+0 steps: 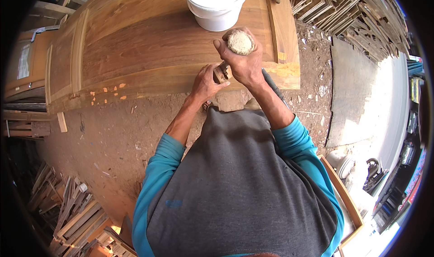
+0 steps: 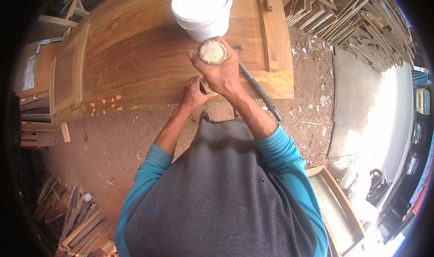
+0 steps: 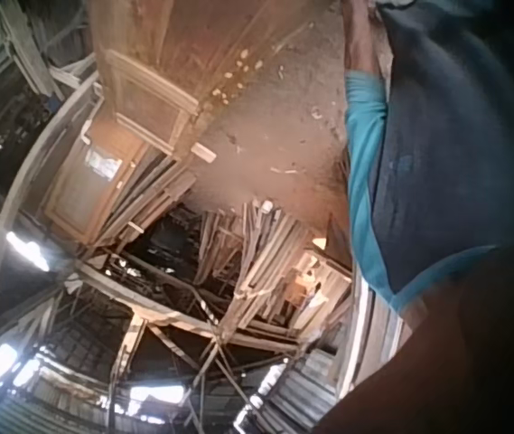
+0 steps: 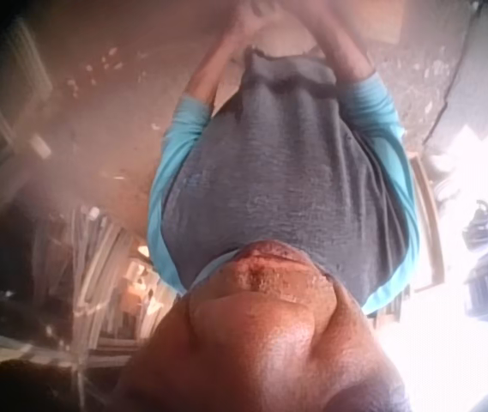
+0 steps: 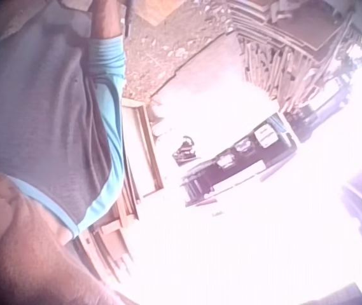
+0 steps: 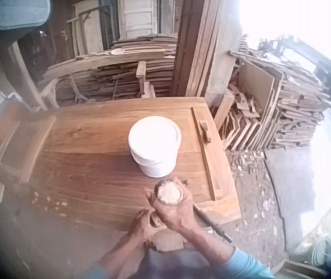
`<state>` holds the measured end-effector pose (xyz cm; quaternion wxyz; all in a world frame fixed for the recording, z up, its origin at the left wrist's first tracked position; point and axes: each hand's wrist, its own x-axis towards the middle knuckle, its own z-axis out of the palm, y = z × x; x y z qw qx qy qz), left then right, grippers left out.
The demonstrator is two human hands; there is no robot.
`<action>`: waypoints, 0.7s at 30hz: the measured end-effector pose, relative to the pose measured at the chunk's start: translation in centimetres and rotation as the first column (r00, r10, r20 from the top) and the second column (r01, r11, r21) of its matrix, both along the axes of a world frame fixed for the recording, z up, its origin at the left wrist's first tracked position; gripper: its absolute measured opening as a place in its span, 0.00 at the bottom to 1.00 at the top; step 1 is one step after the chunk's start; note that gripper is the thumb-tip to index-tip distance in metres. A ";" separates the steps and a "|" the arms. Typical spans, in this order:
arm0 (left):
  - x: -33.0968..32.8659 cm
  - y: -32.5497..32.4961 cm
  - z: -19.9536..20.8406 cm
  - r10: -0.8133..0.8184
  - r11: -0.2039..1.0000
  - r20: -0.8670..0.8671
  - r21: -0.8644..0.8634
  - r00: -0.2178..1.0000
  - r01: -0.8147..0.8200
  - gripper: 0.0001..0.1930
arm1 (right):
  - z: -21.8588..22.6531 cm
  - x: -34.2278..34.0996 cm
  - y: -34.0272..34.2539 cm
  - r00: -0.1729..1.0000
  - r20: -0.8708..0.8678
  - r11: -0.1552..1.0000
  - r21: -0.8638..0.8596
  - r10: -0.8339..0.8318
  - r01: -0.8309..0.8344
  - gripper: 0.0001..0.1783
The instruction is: The person splits and shapes small wooden pieces using a chisel and a hammer, and fits a wooden piece into a slot on the edge of a wooden door.
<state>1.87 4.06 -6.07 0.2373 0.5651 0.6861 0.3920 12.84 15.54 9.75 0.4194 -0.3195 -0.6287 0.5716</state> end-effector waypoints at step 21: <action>-0.3 -1.3 7.9 0.060 0.979 0.302 -0.205 0.951 0.003 0.34 | 10.0 8.3 2.6 0.923 -0.341 0.980 -0.021 0.178 -0.197 0.18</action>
